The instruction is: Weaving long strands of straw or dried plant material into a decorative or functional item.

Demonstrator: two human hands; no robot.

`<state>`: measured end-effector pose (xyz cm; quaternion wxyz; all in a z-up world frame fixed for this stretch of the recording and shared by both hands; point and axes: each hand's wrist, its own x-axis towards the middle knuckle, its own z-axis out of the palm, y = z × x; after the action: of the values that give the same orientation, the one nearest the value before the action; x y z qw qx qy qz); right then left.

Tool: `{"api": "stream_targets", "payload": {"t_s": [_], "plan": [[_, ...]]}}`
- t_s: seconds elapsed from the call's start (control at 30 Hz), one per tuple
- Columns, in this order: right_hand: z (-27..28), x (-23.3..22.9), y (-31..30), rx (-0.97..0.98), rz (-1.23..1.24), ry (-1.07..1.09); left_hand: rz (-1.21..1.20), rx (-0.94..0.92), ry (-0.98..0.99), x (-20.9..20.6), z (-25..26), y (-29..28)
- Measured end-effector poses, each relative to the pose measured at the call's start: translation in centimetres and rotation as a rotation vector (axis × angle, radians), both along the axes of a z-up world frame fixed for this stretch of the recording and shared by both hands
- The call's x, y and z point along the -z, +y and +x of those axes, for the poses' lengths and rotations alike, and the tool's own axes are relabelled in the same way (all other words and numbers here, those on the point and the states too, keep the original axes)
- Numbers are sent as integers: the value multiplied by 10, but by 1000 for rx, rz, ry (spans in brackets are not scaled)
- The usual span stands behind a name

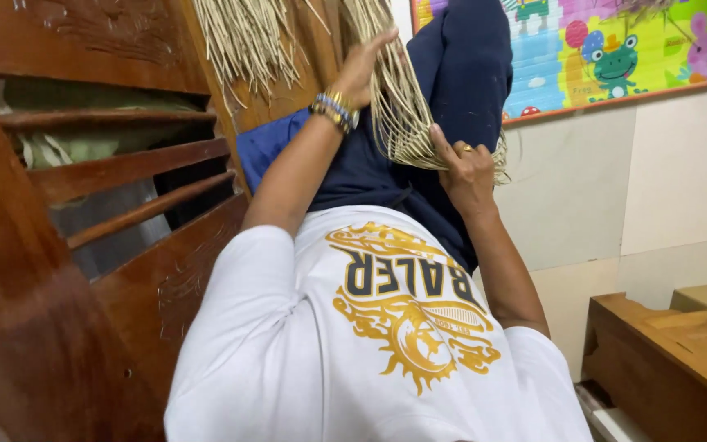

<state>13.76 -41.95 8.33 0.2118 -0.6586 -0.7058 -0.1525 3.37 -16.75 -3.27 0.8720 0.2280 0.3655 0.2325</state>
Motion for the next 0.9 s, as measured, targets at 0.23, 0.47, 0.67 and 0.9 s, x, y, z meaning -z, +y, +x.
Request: {"api": "stream_targets", "payload": {"t_s": [0.23,0.47,0.67,0.9], "plan": [[-3,-3,-1,44,50,19,410,-203,219,-91,-11,11],[-4,3,21,283,11,5,1020,-259,347,-146,-35,-10],[-7,-30,20,344,-244,71,1543,-280,520,-162,-60,-46],[-10,-28,13,259,-23,-56,978,-192,355,-79,-33,-132]]}}
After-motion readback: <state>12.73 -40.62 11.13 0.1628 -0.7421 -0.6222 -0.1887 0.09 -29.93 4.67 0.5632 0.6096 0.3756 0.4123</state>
